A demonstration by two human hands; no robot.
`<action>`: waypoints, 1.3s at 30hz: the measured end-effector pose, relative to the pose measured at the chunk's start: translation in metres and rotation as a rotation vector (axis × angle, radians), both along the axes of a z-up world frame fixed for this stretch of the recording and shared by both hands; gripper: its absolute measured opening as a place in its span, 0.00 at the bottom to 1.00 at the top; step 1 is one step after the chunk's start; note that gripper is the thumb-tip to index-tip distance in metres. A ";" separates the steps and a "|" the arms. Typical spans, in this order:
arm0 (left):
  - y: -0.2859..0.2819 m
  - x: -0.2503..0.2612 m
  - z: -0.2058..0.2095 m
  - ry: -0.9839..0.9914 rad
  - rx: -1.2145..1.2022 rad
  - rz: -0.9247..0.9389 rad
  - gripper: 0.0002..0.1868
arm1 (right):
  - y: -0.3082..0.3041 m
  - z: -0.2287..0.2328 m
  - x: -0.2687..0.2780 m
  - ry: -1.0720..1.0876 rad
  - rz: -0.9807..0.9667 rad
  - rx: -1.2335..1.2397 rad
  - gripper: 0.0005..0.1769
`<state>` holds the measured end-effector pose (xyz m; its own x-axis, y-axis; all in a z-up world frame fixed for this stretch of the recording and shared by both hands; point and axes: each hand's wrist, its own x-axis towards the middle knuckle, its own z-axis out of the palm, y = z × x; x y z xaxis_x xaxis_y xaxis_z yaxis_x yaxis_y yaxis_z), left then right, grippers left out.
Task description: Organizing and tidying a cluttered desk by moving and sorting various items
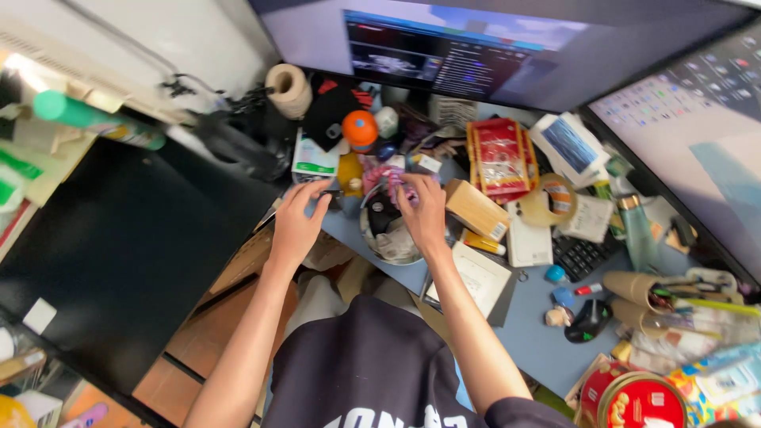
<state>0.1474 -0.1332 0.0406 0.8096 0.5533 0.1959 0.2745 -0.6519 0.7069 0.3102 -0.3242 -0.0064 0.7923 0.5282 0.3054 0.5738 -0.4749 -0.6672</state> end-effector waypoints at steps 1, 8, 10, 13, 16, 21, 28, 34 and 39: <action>0.004 -0.017 0.001 0.001 0.002 0.027 0.12 | 0.009 0.006 -0.010 0.001 0.027 0.002 0.11; 0.064 -0.130 -0.006 0.167 -0.497 0.468 0.15 | 0.081 0.029 -0.085 0.203 0.262 0.100 0.07; 0.094 -0.149 -0.011 0.156 -0.587 0.564 0.18 | 0.097 0.019 -0.102 0.214 0.313 0.054 0.07; 0.146 -0.172 -0.028 0.058 -0.659 0.681 0.26 | 0.107 0.018 -0.133 0.224 0.328 -0.086 0.07; 0.223 -0.178 -0.039 -0.013 -0.598 0.720 0.34 | 0.125 0.031 -0.151 0.113 0.302 -0.219 0.07; 0.326 -0.166 -0.034 -0.141 -0.477 0.619 0.47 | 0.131 0.037 -0.164 -0.189 0.135 -0.086 0.11; 0.384 -0.134 -0.030 -0.032 -0.529 0.467 0.51 | 0.157 0.048 -0.179 -0.220 -0.045 -0.119 0.10; 0.388 -0.140 -0.061 -0.157 -0.332 0.442 0.31 | 0.190 0.063 -0.200 -0.248 -0.039 -0.040 0.13; 0.348 -0.179 -0.014 -0.129 -0.319 0.294 0.35 | 0.228 0.061 -0.214 -0.144 0.084 0.054 0.15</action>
<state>-0.0317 0.2145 0.0266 0.5887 0.8055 0.0674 0.3118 -0.3033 0.9004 0.0958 -0.0963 0.0547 0.6920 0.5704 0.4424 0.7015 -0.3871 -0.5984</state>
